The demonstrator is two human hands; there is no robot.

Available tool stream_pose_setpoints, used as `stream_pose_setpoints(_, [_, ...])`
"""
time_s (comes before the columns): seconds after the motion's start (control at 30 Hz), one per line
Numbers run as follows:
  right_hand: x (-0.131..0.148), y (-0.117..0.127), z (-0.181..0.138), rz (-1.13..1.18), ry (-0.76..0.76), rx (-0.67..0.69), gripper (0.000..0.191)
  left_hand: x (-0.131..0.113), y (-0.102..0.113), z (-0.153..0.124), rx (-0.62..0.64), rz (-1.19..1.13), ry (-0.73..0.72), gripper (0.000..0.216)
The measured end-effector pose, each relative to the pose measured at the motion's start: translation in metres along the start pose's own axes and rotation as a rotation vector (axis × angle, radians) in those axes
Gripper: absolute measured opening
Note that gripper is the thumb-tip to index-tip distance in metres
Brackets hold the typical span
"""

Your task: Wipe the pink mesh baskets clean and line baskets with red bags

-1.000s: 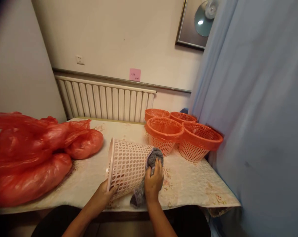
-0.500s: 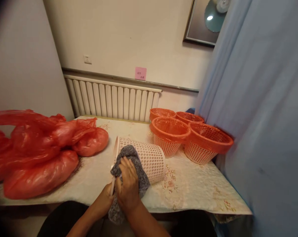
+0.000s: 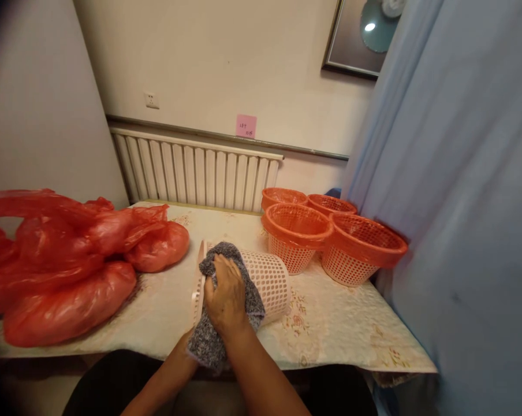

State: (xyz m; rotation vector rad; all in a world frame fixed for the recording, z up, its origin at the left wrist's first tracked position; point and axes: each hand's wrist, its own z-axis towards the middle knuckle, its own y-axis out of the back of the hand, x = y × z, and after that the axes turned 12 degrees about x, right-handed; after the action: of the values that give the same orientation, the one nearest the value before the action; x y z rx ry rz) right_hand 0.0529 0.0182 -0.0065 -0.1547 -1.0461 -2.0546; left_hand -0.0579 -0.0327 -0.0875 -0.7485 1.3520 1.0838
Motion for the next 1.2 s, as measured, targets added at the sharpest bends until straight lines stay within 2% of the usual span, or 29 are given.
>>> stream_pose_setpoints(0.2, [-0.002,0.008,-0.011,0.002,0.033,0.036,0.046,-0.027,-0.003,0.022,-0.112,-0.073,-0.128,0.065])
stream_pose_setpoints(0.27, [-0.01,0.008,-0.012,-0.007,0.032,0.04,0.046,-0.034,-0.002,0.027,-0.106,-0.055,-0.131,0.065])
stream_pose_setpoints(0.37, [-0.031,0.009,-0.014,-0.037,0.01,0.052,0.046,-0.039,0.001,0.025,-0.081,-0.035,-0.049,0.057])
stream_pose_setpoints(0.43, [-0.05,0.013,-0.016,-0.069,-0.041,0.061,0.047,-0.039,0.003,0.022,-0.063,-0.025,-0.008,0.054])
stream_pose_setpoints(0.6, [-0.106,0.035,-0.024,-0.15,-0.232,0.031,0.047,-0.034,0.003,0.016,-0.034,0.008,-0.012,0.049])
stream_pose_setpoints(0.77, [-0.141,0.051,-0.04,-0.109,-0.442,-0.12,0.043,-0.029,0.002,0.018,-0.039,0.021,-0.017,0.048])
stream_pose_setpoints(0.87, [-0.142,0.046,-0.056,-0.049,-0.566,-0.273,0.041,-0.026,0.003,0.019,-0.036,0.005,-0.012,0.048])
stream_pose_setpoints(0.97, [-0.132,0.027,-0.078,-0.053,-0.587,-0.369,0.044,-0.023,0.005,0.02,-0.038,0.02,-0.016,0.048])
stream_pose_setpoints(1.1, [-0.106,-0.01,-0.104,-0.072,-0.462,-0.367,0.044,-0.017,0.008,0.024,-0.033,0.05,-0.031,0.044])
stream_pose_setpoints(1.2, [-0.081,-0.029,-0.11,-0.098,-0.231,-0.297,0.043,-0.013,0.009,0.027,-0.026,0.055,-0.024,0.043])
